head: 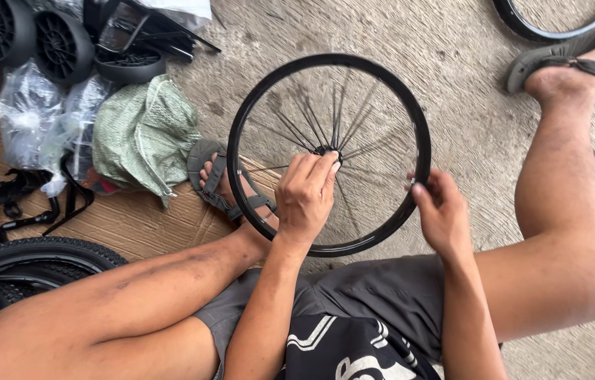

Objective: The person inserts and secures spokes into a bicycle wheel rim, tightening them by hand. They rotate the wheel to access different spoke holes and continue the process around the rim.

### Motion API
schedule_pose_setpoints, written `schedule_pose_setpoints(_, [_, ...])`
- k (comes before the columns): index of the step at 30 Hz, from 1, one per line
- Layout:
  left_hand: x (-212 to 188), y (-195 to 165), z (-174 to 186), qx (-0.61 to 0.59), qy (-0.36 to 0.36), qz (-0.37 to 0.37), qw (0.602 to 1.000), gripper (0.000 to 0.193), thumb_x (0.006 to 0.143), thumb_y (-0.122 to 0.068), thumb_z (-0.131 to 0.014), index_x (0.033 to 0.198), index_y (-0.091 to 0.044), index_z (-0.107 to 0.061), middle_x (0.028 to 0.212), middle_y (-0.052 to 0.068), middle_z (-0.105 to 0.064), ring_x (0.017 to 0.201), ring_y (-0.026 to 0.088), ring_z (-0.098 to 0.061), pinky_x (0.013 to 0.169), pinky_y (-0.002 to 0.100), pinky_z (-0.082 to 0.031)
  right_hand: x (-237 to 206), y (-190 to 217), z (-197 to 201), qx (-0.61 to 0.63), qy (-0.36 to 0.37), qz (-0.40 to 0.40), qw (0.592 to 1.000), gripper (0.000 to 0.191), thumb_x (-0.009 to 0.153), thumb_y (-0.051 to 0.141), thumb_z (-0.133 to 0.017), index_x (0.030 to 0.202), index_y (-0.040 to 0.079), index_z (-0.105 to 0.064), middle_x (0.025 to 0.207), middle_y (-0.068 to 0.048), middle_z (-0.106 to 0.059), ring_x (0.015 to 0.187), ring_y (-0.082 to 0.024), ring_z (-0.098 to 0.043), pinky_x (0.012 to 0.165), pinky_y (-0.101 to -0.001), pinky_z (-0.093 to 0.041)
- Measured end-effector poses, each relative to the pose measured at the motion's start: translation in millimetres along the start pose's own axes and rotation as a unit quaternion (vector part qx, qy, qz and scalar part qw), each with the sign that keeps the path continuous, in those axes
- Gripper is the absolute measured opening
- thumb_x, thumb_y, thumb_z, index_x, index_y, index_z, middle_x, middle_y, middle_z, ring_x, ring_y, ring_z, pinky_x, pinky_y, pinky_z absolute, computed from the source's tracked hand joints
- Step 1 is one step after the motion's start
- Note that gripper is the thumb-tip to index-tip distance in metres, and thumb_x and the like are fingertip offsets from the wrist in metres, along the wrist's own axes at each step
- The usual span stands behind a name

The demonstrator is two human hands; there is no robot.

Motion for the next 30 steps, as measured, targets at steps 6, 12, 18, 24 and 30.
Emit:
schedule_pose_setpoints(6, [7, 6, 1, 0.002, -0.009, 0.007, 1.000, 0.019, 0.092, -0.005, -0.075, 0.111, -0.003, -0.072, 0.092, 0.006, -0.068, 0.088, 0.024, -0.066, 0.076, 0.036, -0.055, -12, -11, 6, -0.127, 0.028, -0.134, 0.982, 0.028, 0.099, 0.011, -0.069, 0.125, 0.000, -0.064, 0.111, -0.015, -0.075, 0.102, -0.020, -0.071, 0.089, -0.0329, -0.056])
schedule_pose_setpoints(12, [13, 1, -2, 0.007, -0.010, -0.004, 1.000, 0.019, 0.093, -0.006, -0.075, 0.111, -0.003, -0.072, 0.092, 0.006, -0.069, 0.087, 0.023, -0.066, 0.075, 0.036, -0.055, 10, 4, 12, 0.029, -0.025, -0.042, 0.998, 0.040, 0.101, 0.008, -0.059, 0.139, -0.002, -0.048, 0.130, -0.014, -0.063, 0.109, -0.014, -0.067, 0.092, -0.0286, -0.054])
schedule_pose_setpoints(18, [13, -1, -10, -0.001, -0.001, -0.005, 1.000, 0.018, 0.093, -0.006, -0.074, 0.110, -0.003, -0.072, 0.092, 0.007, -0.069, 0.088, 0.024, -0.066, 0.076, 0.037, -0.055, 18, 0, 15, 0.006, -0.026, -0.049, 0.998, 0.038, 0.104, 0.007, -0.057, 0.141, -0.002, -0.051, 0.129, -0.016, -0.066, 0.100, -0.015, -0.062, 0.090, -0.0292, -0.052])
schedule_pose_setpoints(24, [10, 4, -12, -0.001, -0.001, -0.013, 1.000, 0.018, 0.093, -0.005, -0.074, 0.110, -0.002, -0.072, 0.093, 0.007, -0.069, 0.089, 0.025, -0.066, 0.077, 0.037, -0.055, 19, -2, 9, -0.004, -0.024, -0.030, 0.999, 0.036, 0.105, 0.007, -0.054, 0.139, -0.002, -0.052, 0.131, -0.015, -0.065, 0.107, -0.014, -0.065, 0.096, -0.0297, -0.053])
schedule_pose_setpoints(30, [10, 4, -9, 0.001, 0.005, -0.011, 1.000, 0.019, 0.092, -0.005, -0.074, 0.111, -0.002, -0.072, 0.092, 0.008, -0.069, 0.089, 0.024, -0.066, 0.076, 0.037, -0.055, 20, 0, 8, -0.002, -0.032, -0.021, 0.999, 0.034, 0.106, 0.008, -0.053, 0.138, -0.002, -0.053, 0.130, -0.016, -0.066, 0.108, -0.014, -0.064, 0.098, -0.0304, -0.053])
Point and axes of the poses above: each hand's wrist, its own x-axis towards the middle knuckle, its own z-axis out of the back of the hand, y = z × x, the point moved 6 cm from there along x, towards the middle knuckle
